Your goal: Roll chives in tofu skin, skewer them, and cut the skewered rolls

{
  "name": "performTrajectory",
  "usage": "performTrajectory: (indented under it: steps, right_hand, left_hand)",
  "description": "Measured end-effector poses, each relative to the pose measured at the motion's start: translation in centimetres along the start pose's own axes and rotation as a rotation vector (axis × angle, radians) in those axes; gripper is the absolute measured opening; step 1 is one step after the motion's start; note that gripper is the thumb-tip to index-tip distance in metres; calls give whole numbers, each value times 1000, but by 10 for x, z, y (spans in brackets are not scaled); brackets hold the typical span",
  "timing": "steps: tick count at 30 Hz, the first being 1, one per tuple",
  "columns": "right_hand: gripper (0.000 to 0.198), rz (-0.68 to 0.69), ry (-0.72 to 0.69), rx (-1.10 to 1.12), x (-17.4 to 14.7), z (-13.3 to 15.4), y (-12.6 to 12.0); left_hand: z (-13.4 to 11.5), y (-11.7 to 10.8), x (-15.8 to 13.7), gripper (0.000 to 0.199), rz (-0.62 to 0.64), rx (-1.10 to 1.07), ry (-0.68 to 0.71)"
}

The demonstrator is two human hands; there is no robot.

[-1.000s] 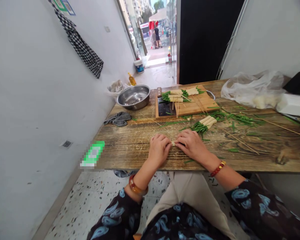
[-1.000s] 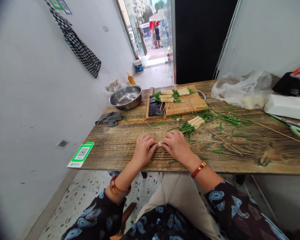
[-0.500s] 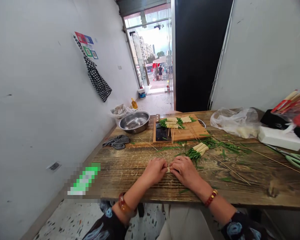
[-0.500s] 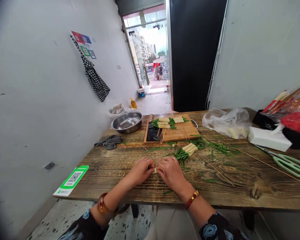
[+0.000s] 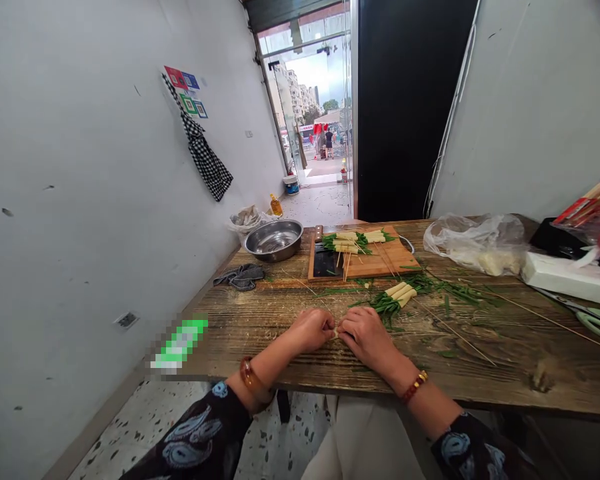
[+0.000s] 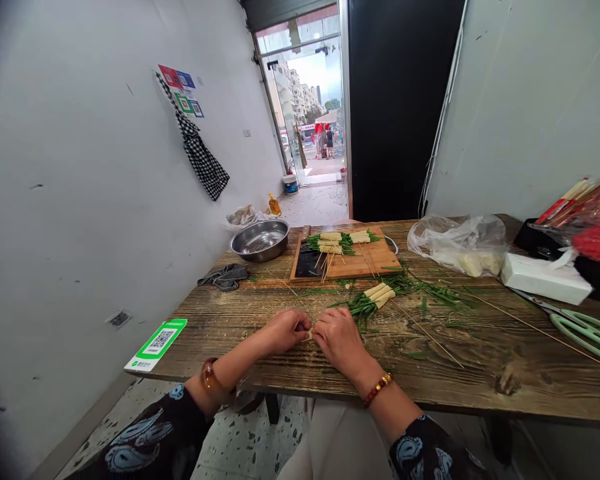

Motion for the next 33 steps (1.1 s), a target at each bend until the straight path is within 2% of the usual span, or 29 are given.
performTrajectory:
  steps: [5,11,18,25,30,33]
  right_hand:
    - [9,-50,-58,83,-3,-3,3]
    - [7,-43,-99,131,-4,-6,6]
    - [8,-15,-82,148,-6,-2,3]
    - [8,9,-48,162,-5,-5,7]
    - [27,-23,-34,212,-5,-7,8]
    - [31,-12,3,237,-5,-10,9]
  left_hand:
    - [0,5,-1,10,-14,2,-11]
    - [-3,8,-8,8,-133,13,52]
    - [-4,16,-15,7,-211,-98,141]
    - [-1,22,-20,15,-335,-170,174]
    - [0,23,-21,25,-357,-222,186]
    - [0,24,-22,33,-366,-204,195]
Point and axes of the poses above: each hand's wrist, its own x-axis towards the middle knuckle, its own y-axis out of the palm, z = x × y, the point moved 5 cm from there along x, towards the middle knuckle, and after that the axes turned 6 degrees about -x, right-handed, at the moved point
